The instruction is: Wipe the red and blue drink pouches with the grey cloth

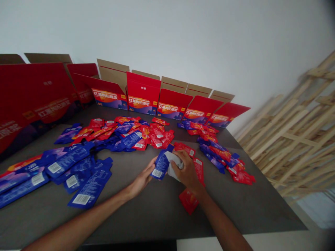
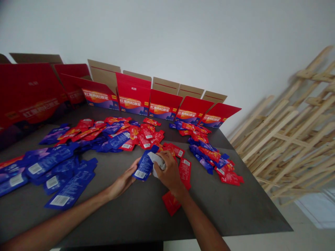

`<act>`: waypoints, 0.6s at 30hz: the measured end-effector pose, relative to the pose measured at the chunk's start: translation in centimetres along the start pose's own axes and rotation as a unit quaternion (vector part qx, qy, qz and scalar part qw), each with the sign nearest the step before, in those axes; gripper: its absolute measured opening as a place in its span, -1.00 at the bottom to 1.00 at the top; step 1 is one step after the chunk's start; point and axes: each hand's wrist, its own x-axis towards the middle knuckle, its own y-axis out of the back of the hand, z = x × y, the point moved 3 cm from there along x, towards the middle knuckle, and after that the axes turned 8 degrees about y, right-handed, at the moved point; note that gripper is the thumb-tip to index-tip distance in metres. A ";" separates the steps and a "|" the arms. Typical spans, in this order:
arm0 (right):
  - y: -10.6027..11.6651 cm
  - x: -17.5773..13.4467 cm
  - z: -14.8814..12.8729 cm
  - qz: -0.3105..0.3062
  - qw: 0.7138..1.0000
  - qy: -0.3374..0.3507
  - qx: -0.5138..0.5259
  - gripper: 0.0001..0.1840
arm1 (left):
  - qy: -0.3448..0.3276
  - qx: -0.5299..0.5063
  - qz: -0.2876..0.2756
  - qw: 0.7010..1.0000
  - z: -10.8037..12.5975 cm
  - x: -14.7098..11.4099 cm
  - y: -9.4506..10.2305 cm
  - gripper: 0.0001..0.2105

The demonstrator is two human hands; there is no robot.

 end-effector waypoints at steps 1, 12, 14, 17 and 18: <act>0.1 0.1 0.2 -0.002 1.000 -0.016 0.027 -0.72 | 0.000 -0.001 0.006 1.000 0.1 0.0 0.0 -0.50; -0.6 -0.6 1.5 -0.178 0.936 -0.207 0.222 -0.55 | 0.003 0.046 0.093 0.995 -2.0 0.6 2.3 -0.43; -0.6 -0.6 1.7 -0.168 0.933 -0.217 0.230 -0.58 | 0.017 0.040 0.060 0.997 -2.4 0.8 2.4 -0.40; 0.3 -0.3 2.6 -0.125 0.929 -0.257 0.235 -0.63 | 0.011 0.029 0.001 1.000 -2.3 1.1 1.8 -0.36; 0.9 0.0 3.1 -0.101 0.926 -0.274 0.241 -0.65 | 0.004 0.028 -0.013 1.000 -2.2 1.2 1.6 -0.35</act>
